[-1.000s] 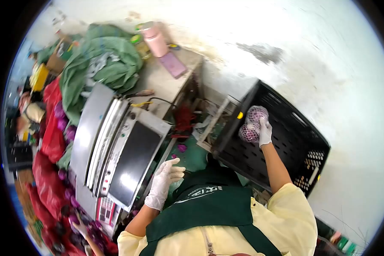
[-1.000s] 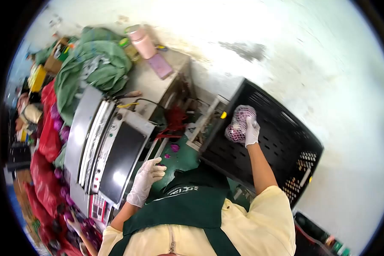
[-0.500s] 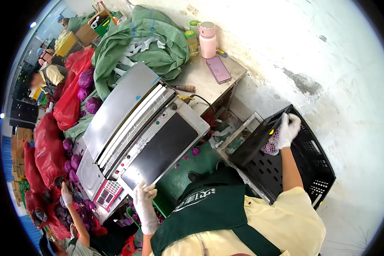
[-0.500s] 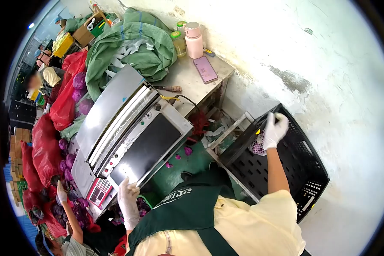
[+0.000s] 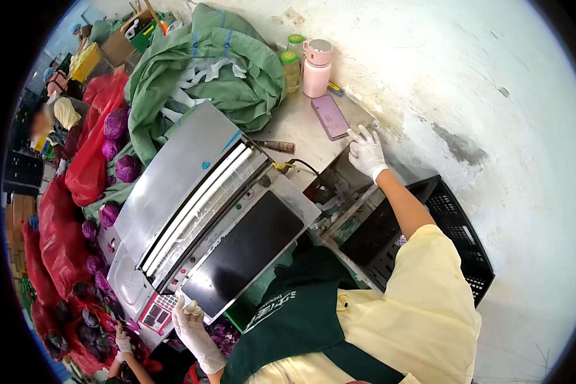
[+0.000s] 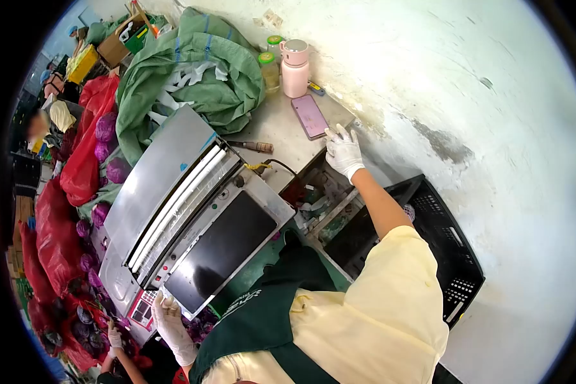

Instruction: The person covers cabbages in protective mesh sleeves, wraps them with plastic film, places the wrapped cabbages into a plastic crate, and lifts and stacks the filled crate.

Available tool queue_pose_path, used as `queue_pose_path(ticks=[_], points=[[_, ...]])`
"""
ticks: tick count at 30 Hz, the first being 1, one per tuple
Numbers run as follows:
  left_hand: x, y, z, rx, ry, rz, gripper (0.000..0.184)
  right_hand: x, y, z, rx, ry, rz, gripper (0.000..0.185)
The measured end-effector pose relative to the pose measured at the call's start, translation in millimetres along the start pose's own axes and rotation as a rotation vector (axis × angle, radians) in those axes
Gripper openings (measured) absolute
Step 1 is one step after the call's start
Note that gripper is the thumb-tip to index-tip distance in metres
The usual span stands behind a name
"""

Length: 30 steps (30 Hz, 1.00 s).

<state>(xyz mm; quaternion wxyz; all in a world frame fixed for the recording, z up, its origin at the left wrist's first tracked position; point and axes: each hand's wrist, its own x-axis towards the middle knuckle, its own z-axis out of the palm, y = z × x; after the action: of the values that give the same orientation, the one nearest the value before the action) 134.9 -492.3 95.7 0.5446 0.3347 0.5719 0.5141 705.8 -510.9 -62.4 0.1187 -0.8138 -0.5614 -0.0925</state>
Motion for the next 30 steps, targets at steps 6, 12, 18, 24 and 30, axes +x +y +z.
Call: queue_pose_path(ticks=[6,12,18,24,30], points=[[12.0,-0.9,43.9,0.036,-0.003,-0.012,0.031,17.7,14.0,12.7,0.022,-0.141,-0.033,0.011],[23.5,11.8,72.4,0.077,-0.017,0.048,0.034,19.3,28.5,17.2,0.264,0.233,0.196,0.026],[32.0,22.0,84.1,0.063,-0.036,0.071,0.032,28.5,37.3,19.8,0.373,0.207,0.289,0.025],[41.4,22.8,86.1,0.066,-0.007,0.055,0.032,38.6,28.5,26.4,0.386,0.151,0.422,0.024],[41.8,20.2,79.8,0.078,-0.004,0.041,0.034,67.9,18.2,48.7,0.284,0.093,0.383,0.074]])
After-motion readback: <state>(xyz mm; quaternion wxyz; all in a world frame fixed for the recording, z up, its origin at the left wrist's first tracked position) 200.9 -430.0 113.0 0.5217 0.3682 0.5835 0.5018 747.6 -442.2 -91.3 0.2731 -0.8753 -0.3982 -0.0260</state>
